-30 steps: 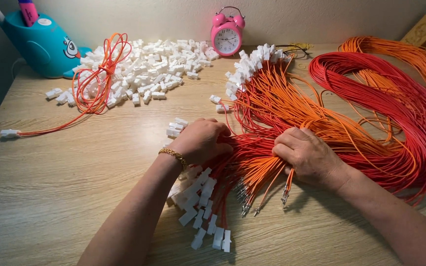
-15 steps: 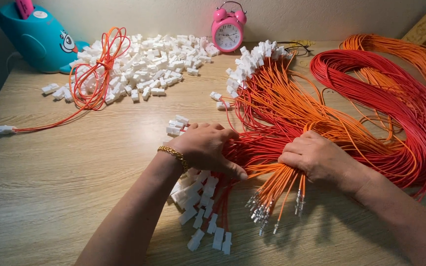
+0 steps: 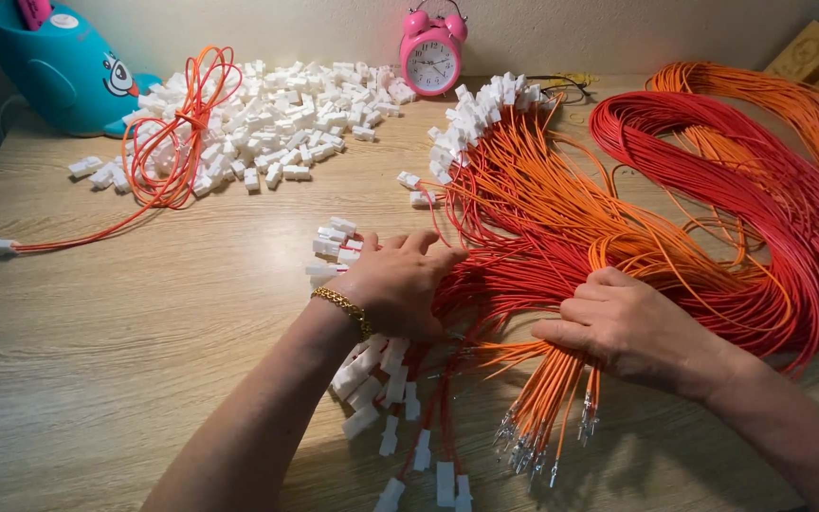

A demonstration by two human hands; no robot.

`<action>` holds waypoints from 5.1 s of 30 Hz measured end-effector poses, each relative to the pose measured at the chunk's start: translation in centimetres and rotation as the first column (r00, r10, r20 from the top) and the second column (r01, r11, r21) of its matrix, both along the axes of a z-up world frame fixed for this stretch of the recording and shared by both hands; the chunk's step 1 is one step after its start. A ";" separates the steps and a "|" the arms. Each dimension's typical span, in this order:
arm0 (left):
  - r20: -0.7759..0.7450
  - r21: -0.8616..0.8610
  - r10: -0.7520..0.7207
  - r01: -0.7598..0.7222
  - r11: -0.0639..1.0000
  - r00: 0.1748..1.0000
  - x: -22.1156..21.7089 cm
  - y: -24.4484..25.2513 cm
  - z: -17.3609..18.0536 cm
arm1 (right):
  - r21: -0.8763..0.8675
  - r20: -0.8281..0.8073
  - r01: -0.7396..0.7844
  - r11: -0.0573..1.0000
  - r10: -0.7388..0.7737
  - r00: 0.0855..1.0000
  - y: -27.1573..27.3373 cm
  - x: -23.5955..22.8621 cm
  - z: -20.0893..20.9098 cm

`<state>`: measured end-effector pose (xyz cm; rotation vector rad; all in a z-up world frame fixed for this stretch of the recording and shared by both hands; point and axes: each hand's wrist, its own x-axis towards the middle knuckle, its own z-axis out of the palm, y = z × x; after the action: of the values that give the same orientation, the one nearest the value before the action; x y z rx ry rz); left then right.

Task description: The person assembles orange and red wires with white plastic connectors on a wooden table. They repeatedly pick up a wire, insert the stripped end into a connector, and place the finished assembly on the table. The camera remains static in an overhead view throughout the process.

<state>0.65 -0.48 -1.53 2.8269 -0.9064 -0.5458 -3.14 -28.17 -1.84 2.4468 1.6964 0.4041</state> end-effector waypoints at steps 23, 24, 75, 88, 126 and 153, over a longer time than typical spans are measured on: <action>-0.080 -0.341 -0.225 0.186 0.921 0.971 0.4 -0.3 -0.9 | 0.104 -0.607 0.480 0.871 -0.327 0.725 -2.8 3.2 2.5; -0.085 -0.370 -0.248 0.200 0.907 0.965 0.7 -0.1 -1.0 | 0.038 -0.648 0.549 0.835 -0.398 0.649 -3.2 3.5 2.0; -0.143 -0.661 -0.149 0.018 0.750 0.979 -0.3 -1.8 -0.1 | 0.124 -0.974 0.964 0.235 0.214 0.073 -2.2 6.7 3.1; 0.284 -0.169 -0.095 0.147 0.975 0.954 -1.6 -7.0 -0.7 | 0.514 -0.715 0.697 0.501 -0.200 0.670 -2.5 4.7 7.0; 0.085 0.102 -0.317 0.308 0.946 0.945 -5.3 -2.6 -3.5 | 0.503 -0.639 0.189 0.843 0.216 0.738 6.4 -3.7 2.9; 0.671 -0.317 -0.070 0.371 0.873 0.738 -8.6 9.6 -6.2 | 0.263 -0.457 0.149 0.953 -0.014 0.889 7.2 -4.1 -5.2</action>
<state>-7.91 9.08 -7.75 2.4820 -1.2903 0.6176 -7.23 -20.98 -7.05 3.0076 1.7885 0.0746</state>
